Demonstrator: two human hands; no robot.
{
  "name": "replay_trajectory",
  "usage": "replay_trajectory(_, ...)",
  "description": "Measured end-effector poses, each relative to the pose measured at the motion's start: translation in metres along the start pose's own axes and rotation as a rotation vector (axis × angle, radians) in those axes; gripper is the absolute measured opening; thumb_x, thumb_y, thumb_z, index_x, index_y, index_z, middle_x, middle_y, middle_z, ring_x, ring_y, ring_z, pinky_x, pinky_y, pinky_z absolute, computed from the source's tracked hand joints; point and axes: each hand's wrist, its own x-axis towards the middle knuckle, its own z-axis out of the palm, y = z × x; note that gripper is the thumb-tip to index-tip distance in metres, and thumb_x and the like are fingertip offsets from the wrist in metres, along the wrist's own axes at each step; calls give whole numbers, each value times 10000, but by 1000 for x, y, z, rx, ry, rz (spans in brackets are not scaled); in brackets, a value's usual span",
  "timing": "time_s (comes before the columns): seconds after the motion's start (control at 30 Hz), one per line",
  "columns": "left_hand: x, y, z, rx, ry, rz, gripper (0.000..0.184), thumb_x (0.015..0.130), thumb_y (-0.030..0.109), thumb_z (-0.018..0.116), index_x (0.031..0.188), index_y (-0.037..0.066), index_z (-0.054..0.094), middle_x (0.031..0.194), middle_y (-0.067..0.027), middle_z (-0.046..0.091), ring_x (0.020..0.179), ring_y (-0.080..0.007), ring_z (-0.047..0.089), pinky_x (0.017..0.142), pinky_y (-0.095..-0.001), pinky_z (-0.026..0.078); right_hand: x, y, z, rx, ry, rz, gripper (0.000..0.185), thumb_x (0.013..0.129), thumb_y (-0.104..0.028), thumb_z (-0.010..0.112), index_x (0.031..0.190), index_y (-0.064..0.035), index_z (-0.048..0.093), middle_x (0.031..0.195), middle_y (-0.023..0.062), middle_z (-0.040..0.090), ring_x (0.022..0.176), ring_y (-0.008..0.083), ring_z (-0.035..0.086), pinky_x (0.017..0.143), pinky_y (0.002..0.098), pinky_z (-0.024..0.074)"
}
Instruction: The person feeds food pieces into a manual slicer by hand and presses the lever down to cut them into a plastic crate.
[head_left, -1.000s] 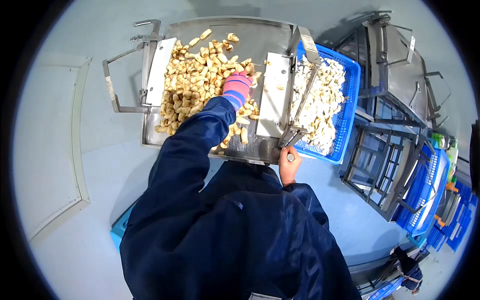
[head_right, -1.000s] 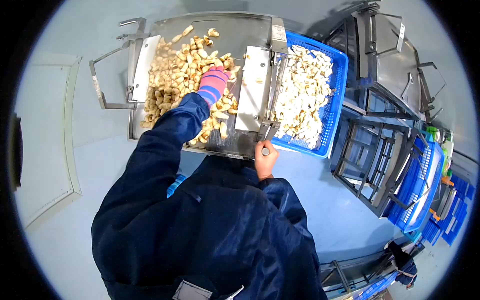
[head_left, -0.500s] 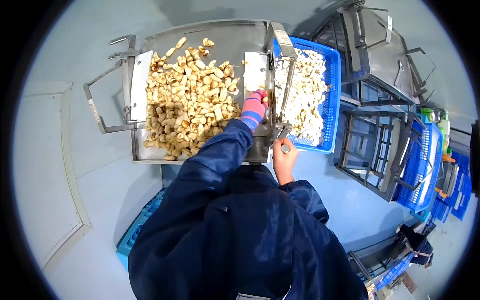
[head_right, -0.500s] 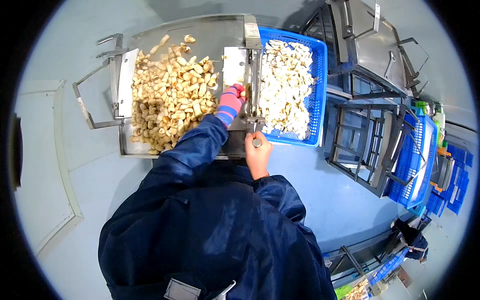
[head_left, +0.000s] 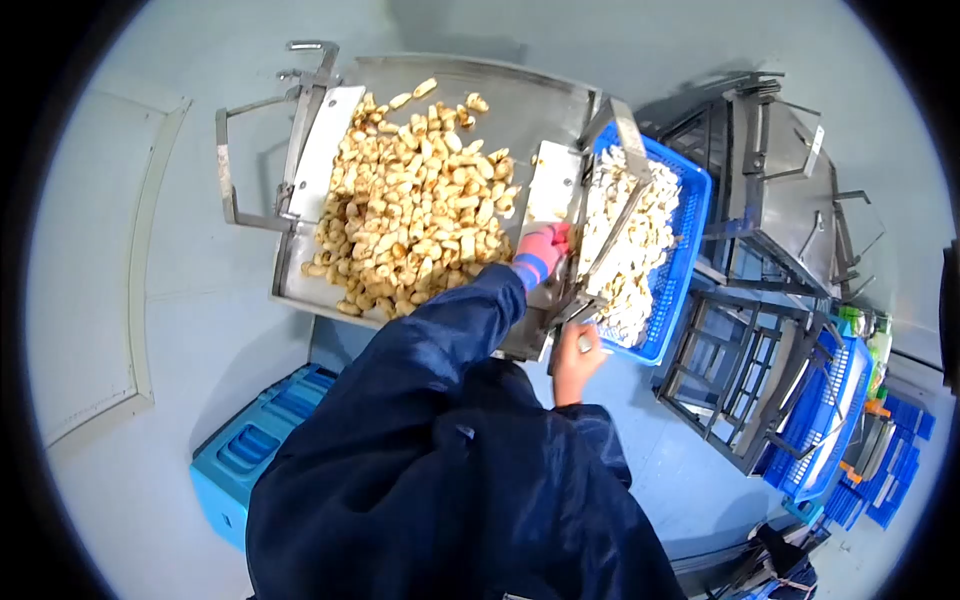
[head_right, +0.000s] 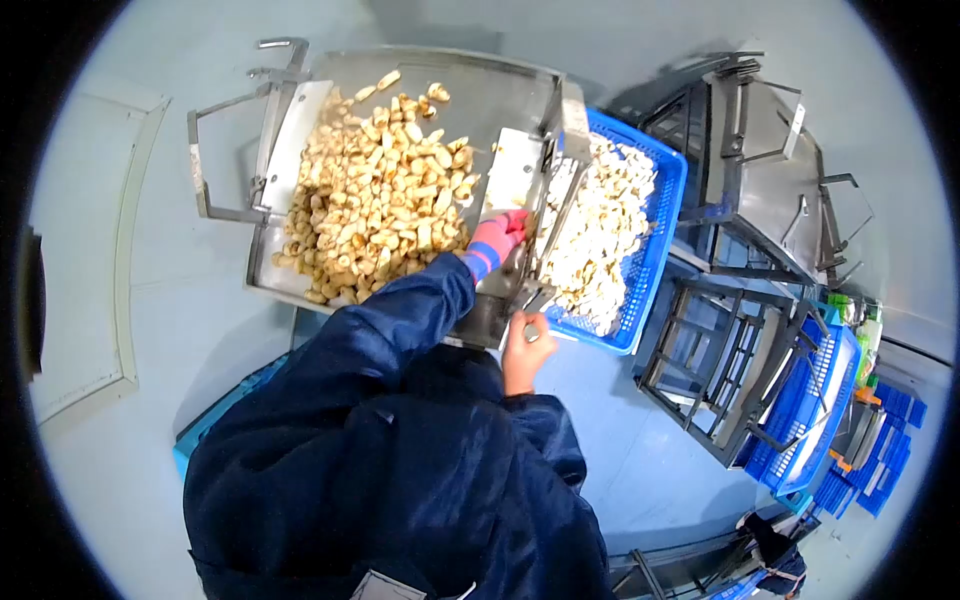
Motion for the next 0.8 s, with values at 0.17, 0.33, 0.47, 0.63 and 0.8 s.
replay_trajectory(0.17, 7, -5, 1, -122, -52, -24, 393, 812, -24, 580, 1196, 40, 529, 935, -67, 620, 871, -148, 570, 791, -266, 475, -11, 48, 7, 33, -69, 76, 184, 798, -94, 618, 670, 16, 543, 545, 59, 514, 541, 96, 440, 502, 293, 381)
replay_trajectory(0.33, 3, -3, -3, -106, -50, 50, 410, 762, -5, 632, 1159, 50, 550, 906, -82, 649, 811, -172, 596, 765, -277, 474, 8, -33, -7, 133, -53, 233, 180, 795, -79, 602, 665, 12, 516, 536, 69, 461, 584, 92, 396, 525, 306, 385)
replay_trajectory(0.47, 7, -4, -1, -79, -91, -53, 389, 766, -11, 628, 1144, 35, 552, 915, -80, 646, 827, -156, 602, 768, -265, 476, -10, 33, 6, 65, -103, 156, 162, 787, -80, 601, 678, 12, 525, 540, 79, 459, 579, 103, 381, 535, 304, 388)
replay_trajectory(0.63, 13, -24, 1, -61, -43, 91, 360, 766, 7, 614, 1122, 20, 562, 965, -106, 650, 849, -194, 615, 765, -274, 483, 12, -37, -6, -46, 7, 110, 210, 785, -120, 638, 655, 9, 535, 510, 113, 498, 492, 107, 434, 463, 304, 377)
replay_trajectory(0.8, 10, 3, -6, 47, -138, -5, 375, 778, -24, 596, 1148, 11, 542, 944, -91, 627, 844, -160, 593, 766, -265, 484, -11, 47, 3, -28, -27, 11, 173, 782, -107, 609, 667, 7, 548, 527, 139, 493, 509, 122, 446, 503, 325, 404)
